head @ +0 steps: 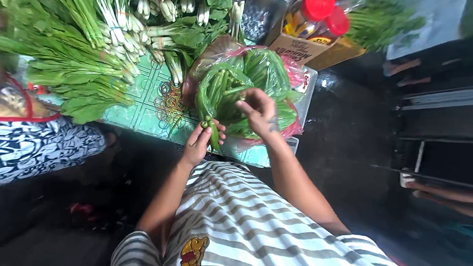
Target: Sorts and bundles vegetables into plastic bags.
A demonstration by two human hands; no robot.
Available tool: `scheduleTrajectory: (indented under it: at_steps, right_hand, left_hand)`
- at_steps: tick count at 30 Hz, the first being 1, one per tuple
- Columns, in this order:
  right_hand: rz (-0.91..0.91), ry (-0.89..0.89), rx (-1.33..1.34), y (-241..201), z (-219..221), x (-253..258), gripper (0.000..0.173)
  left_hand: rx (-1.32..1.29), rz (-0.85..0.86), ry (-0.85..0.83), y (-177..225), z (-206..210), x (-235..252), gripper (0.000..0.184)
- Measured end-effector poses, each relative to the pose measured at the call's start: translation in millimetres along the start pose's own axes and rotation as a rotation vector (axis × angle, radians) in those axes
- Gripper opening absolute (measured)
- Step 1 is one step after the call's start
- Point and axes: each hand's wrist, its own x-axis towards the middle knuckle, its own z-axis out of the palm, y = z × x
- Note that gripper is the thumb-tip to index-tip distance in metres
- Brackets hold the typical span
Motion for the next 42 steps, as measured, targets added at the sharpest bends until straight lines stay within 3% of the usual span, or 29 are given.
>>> scheduleTrajectory:
  at_steps: [4,11,14,18,22,25,28,31,35,39,42]
  right_hand:
    - [-0.202,-0.160,0.000,-41.1,-27.6,-26.1,0.031]
    - [-0.136,0.060,-0.058,-10.8,-19.5,-59.9,0.022]
    - [-0.159,0.065,-0.086,-5.8,-30.9,-75.7,0.024]
    - [-0.057,-0.049,0.007,-9.0,-51.0,-87.0,0.029]
    - [0.051,-0.195,0.093,-1.0,-61.1,-81.0,0.066]
    - [-0.055,-0.155,0.037,10.5,-60.1,-82.3,0.042]
    - [-0.119,-0.169,0.100,15.9,-57.0,-85.1,0.029]
    - [-0.117,-0.205,0.162,12.8,-41.3,-90.0,0.027]
    - [-0.130,-0.341,0.195,2.5,-3.1,-80.8,0.027]
    - [-0.094,-0.604,0.120,-4.9,57.5,-44.0,0.051]
    - [-0.071,-0.734,-0.088,-5.9,124.6,-15.6,0.043]
  left_hand:
    - [0.170,0.116,-0.034,10.4,15.3,5.6,0.036]
    - [0.336,0.063,-0.082,4.7,51.0,18.2,0.035]
    - [0.398,0.025,-0.157,6.2,58.8,18.1,0.037]
    - [0.649,0.022,-0.180,7.9,71.1,21.3,0.039]
    - [1.006,0.023,-0.235,8.9,87.0,22.8,0.046]
    - [1.294,0.017,-0.236,10.2,106.2,22.2,0.032]
    - [1.337,0.001,-0.225,17.4,112.0,13.7,0.029]
    - [1.314,-0.105,-0.227,30.1,106.9,-4.6,0.041]
    - [1.272,-0.216,-0.091,39.6,79.2,-28.7,0.035]
    - [1.187,-0.267,0.205,41.5,13.1,-74.2,0.045]
    - [1.089,-0.364,0.457,37.7,-44.5,-120.8,0.051]
